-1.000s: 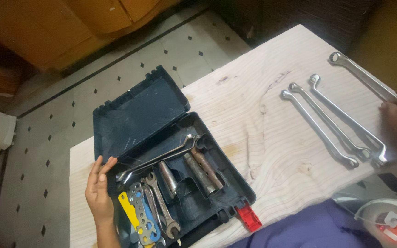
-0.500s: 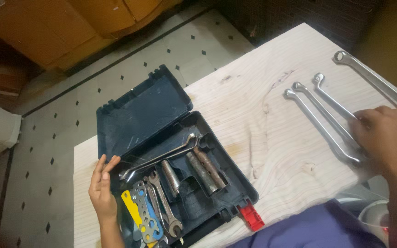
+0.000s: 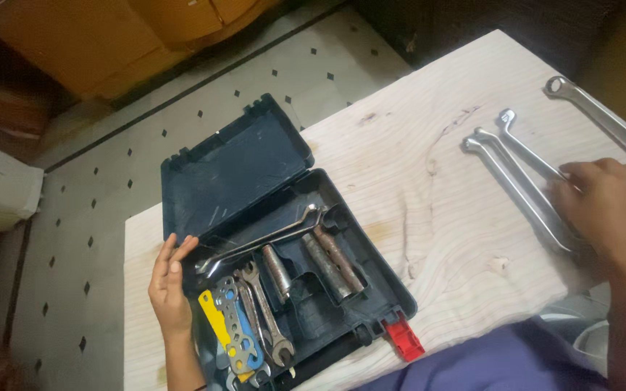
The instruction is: The person removes various wrenches and tools from a black toolbox and arranges them neatly on a table. They handle each tool individually, placing them in a row on the table surface.
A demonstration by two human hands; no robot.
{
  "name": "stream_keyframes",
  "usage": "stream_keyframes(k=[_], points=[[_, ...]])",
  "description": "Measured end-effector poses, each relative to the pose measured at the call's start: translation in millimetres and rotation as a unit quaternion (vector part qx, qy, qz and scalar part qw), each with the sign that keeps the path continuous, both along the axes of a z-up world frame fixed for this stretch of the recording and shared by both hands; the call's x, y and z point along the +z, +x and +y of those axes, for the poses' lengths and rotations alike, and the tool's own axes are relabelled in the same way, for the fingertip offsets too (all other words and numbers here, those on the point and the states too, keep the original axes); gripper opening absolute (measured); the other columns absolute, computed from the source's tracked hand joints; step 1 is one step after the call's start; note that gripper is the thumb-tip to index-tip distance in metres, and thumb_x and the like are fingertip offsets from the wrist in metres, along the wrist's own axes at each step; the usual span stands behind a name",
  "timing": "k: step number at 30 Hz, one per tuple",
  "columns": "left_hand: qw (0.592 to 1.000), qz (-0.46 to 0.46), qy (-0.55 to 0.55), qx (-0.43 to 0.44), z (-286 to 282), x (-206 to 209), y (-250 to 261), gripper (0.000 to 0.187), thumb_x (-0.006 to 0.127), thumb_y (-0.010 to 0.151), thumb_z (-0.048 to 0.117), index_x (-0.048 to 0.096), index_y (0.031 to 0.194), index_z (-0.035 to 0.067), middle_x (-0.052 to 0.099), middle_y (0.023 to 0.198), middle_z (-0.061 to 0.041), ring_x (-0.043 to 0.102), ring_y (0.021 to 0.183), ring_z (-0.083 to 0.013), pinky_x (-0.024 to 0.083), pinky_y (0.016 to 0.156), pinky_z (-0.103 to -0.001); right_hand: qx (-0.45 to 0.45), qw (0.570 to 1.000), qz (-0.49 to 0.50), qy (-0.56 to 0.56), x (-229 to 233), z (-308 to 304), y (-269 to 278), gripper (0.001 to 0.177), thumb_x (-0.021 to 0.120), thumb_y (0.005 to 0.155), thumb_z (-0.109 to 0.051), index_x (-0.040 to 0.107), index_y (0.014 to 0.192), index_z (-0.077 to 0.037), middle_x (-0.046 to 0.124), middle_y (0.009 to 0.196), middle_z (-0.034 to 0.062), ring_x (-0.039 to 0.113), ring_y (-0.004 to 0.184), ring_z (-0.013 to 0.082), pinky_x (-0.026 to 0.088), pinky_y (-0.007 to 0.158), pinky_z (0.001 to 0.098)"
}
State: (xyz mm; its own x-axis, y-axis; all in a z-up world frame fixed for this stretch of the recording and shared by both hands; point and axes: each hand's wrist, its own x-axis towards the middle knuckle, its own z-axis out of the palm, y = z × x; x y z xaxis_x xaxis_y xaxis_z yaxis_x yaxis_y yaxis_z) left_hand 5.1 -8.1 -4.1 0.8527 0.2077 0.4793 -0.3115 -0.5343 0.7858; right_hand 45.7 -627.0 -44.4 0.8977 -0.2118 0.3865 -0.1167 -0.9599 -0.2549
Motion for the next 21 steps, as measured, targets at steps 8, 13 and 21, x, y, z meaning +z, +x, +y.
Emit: stream_keyframes(k=[8, 13, 21], points=[[1.000, -0.002, 0.000, -0.007, -1, 2, -2, 0.053, 0.044, 0.109, 0.032, 0.050, 0.146, -0.006, 0.071, 0.128, -0.015, 0.057, 0.138, -0.0278, 0.028, 0.127, -0.044, -0.015, 0.999, 0.044, -0.024, 0, 19, -11, 0.028, 0.071, 0.104, -0.034, 0.080, 0.113, -0.009, 0.075, 0.100, 0.0170, 0.070, 0.095, 0.0323, 0.055, 0.096, 0.0426], [1.000, 0.005, 0.020, 0.020, -3, 1, -1, 0.054, 0.045, 0.107, 0.034, 0.054, 0.145, -0.004, 0.072, 0.127, -0.014, 0.059, 0.138, -0.0266, 0.031, 0.125, -0.043, -0.014, 0.998, 0.053, -0.044, 2, 26, -13, 0.029, 0.070, 0.105, -0.034, 0.079, 0.115, -0.008, 0.077, 0.094, 0.0151, 0.071, 0.090, 0.0318, 0.057, 0.092, 0.0427], [1.000, 0.008, -0.009, 0.006, -3, 3, -2, 0.055, 0.046, 0.107, 0.034, 0.052, 0.146, -0.005, 0.072, 0.127, -0.014, 0.057, 0.138, -0.0281, 0.031, 0.125, -0.043, -0.036, 0.991, -0.051, 0.115, -58, -27, -6, 0.029, 0.065, 0.102, -0.012, 0.068, 0.127, 0.002, 0.068, 0.107, 0.0247, 0.069, 0.086, 0.0342, 0.058, 0.072, 0.0419]])
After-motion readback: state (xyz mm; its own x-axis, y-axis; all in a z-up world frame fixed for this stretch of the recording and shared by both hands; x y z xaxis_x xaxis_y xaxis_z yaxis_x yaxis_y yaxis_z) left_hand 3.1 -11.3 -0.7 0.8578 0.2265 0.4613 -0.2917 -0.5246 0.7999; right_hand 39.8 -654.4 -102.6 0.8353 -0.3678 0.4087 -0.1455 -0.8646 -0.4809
